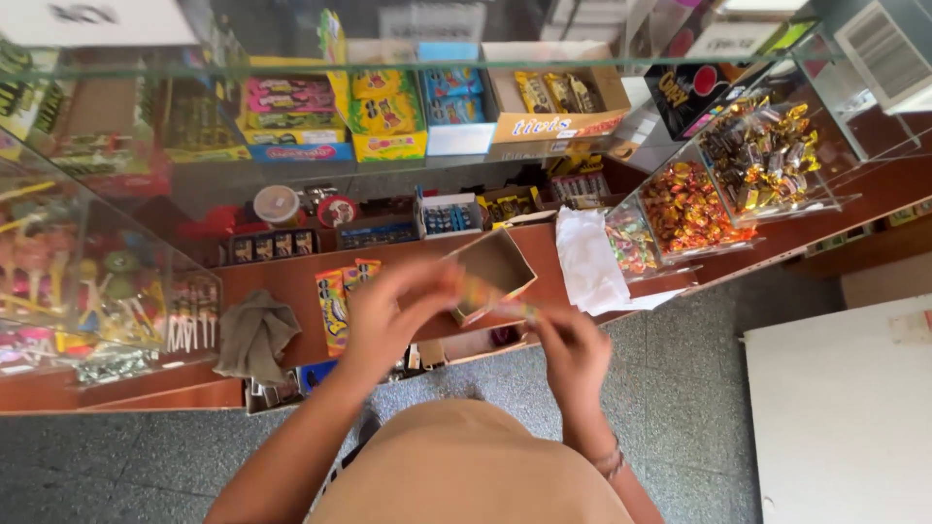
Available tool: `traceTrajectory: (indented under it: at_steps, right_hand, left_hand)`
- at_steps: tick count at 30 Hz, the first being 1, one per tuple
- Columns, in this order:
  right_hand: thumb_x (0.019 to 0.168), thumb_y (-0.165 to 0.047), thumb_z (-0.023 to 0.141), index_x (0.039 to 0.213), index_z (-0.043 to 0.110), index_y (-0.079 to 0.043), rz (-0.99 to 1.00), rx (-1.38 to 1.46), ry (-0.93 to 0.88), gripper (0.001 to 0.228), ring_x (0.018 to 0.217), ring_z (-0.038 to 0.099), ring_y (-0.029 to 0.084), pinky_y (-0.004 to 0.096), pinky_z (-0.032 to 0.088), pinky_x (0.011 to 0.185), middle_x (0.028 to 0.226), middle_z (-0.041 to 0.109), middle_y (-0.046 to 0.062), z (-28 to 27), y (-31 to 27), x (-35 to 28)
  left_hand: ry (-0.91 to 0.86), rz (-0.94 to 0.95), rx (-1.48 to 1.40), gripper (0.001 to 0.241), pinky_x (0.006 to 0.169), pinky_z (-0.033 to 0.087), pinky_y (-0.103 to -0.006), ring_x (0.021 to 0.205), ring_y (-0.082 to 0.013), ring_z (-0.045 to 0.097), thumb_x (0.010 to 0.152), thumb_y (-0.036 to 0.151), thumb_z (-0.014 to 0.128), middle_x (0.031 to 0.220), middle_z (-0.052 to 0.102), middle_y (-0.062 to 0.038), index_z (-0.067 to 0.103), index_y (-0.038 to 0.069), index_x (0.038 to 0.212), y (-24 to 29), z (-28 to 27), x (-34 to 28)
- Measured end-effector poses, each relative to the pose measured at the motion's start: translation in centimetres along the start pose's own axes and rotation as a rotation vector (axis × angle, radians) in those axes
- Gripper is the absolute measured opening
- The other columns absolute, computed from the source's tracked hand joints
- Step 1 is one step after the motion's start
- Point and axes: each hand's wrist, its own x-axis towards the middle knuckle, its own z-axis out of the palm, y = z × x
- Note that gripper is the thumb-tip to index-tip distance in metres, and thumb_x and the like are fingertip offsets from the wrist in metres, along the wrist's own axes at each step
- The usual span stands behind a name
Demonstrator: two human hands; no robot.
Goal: Organizing various snack items and candy bars from a box onto a display shelf in a retail environment.
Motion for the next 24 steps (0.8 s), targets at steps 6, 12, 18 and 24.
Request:
traceTrajectory:
  at_steps: [6,12,18,24]
  right_hand:
    - [0.091,0.004,0.074,0.115,0.063,0.007,0.619,0.36,-0.021,0.027,0.079,0.064,0.022,0.034,0.058,0.07,0.104,0.073,0.022,1.2,7.1,2.9]
    - [0.091,-0.009,0.079,0.107,0.075,-0.006,0.445,0.014,-0.298,0.017,0.072,0.076,0.02,0.027,0.063,0.058,0.093,0.078,0.014,5.2,16.4,4.0]
    - [0.092,-0.003,0.072,0.112,0.073,0.001,0.583,0.146,-0.433,0.02,0.069,0.075,0.022,0.029,0.066,0.061,0.099,0.075,0.023,9.0,16.7,4.0]
    - [0.093,-0.019,0.07,0.129,0.064,-0.007,0.325,-0.475,-0.623,0.039,0.1,0.072,0.045,0.057,0.058,0.088,0.108,0.073,0.026,10.4,14.4,3.2]
  left_hand:
    - [-0.084,-0.443,0.232,0.04,0.079,0.058,-0.0423,0.09,-0.0316,0.076,0.08,0.022,0.085,0.095,0.079,-0.007,0.07,0.018,0.117,-6.8,4.7,0.8]
    - [-0.425,-0.58,0.678,0.045,0.099,0.052,-0.0479,0.11,-0.0356,0.069,0.085,0.023,0.08,0.115,0.073,-0.011,0.065,0.015,0.127,-12.4,5.3,-3.5]
    - [-0.412,-0.586,0.745,0.051,0.098,0.053,-0.0527,0.115,-0.044,0.065,0.084,0.029,0.079,0.139,0.06,-0.017,0.063,0.015,0.13,-15.2,7.0,-8.5]
    - [-0.436,-0.628,0.717,0.051,0.099,0.049,-0.0559,0.12,-0.0468,0.062,0.088,0.026,0.074,0.149,0.052,-0.019,0.06,0.013,0.136,-13.0,6.7,-8.4]
